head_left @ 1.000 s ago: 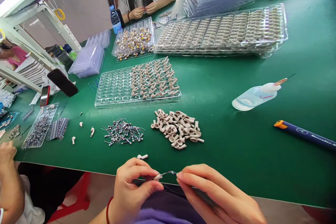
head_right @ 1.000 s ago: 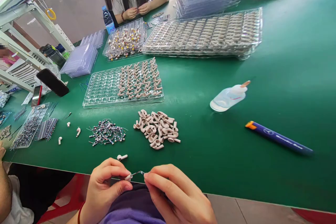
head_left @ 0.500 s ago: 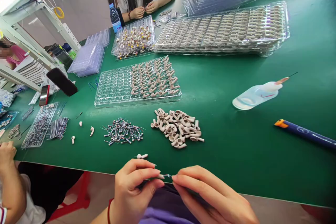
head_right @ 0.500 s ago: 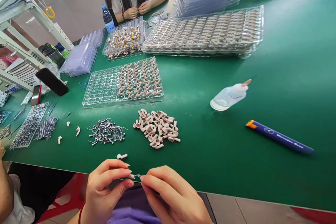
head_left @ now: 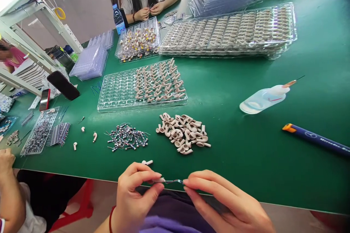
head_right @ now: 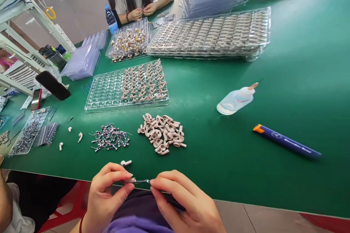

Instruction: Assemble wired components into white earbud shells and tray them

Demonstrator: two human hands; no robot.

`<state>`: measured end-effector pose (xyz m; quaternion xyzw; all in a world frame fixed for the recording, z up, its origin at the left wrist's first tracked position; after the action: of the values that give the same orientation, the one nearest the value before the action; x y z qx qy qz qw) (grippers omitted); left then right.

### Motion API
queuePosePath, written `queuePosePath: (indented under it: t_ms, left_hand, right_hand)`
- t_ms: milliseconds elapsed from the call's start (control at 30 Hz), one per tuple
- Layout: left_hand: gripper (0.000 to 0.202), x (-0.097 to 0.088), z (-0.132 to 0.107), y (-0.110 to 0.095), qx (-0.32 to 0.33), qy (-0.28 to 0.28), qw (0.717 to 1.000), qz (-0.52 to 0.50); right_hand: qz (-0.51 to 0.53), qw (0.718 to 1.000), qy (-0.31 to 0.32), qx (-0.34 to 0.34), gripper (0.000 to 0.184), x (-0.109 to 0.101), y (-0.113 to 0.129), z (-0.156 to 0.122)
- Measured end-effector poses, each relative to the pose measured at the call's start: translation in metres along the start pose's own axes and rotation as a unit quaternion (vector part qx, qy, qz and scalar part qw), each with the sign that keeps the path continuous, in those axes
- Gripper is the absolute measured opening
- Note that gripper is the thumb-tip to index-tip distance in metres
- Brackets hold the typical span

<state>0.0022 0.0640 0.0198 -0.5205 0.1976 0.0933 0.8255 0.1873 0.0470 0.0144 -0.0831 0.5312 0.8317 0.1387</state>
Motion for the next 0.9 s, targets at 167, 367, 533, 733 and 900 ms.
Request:
queuePosePath:
  t_ms: [167, 367, 533, 733, 900]
  left_hand:
    - [0.025, -0.002, -0.004, 0.002, -0.009, -0.01, 1.0, -0.012]
    - [0.032, -0.003, -0.008, 0.001, 0.016, -0.05, 0.999, -0.002]
    - [0.034, -0.002, -0.012, 0.01, -0.044, -0.091, 0.993, -0.055]
    - [0.003, 0.003, -0.014, 0.02, -0.115, -0.098, 0.98, -0.129]
    - [0.008, 0.011, -0.016, 0.029, -0.193, -0.091, 0.945, -0.248]
  right_hand:
    - [-0.002, 1.0, -0.007, 0.008, 0.019, -0.003, -0.002, -0.002]
    - [-0.02, 1.0, -0.005, 0.004, 0.017, -0.004, -0.005, -0.004]
    - [-0.013, 1.0, -0.005, -0.004, 0.018, -0.003, -0.002, -0.002]
    - [-0.008, 1.0, -0.022, -0.008, 0.021, -0.003, 0.003, 0.002]
    - [-0.007, 1.0, -0.028, -0.006, 0.02, -0.002, 0.001, 0.0]
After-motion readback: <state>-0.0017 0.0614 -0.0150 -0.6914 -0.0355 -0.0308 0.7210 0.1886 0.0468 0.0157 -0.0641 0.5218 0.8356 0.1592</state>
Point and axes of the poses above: each hand's wrist, its own z-axis towards the middle knuckle, its own x-axis out of the palm, y = z × x, the point moved 5 cm from there along z, towards the middle knuckle, and after that the axes turned 8 degrees about x, right-handed, at the moved point
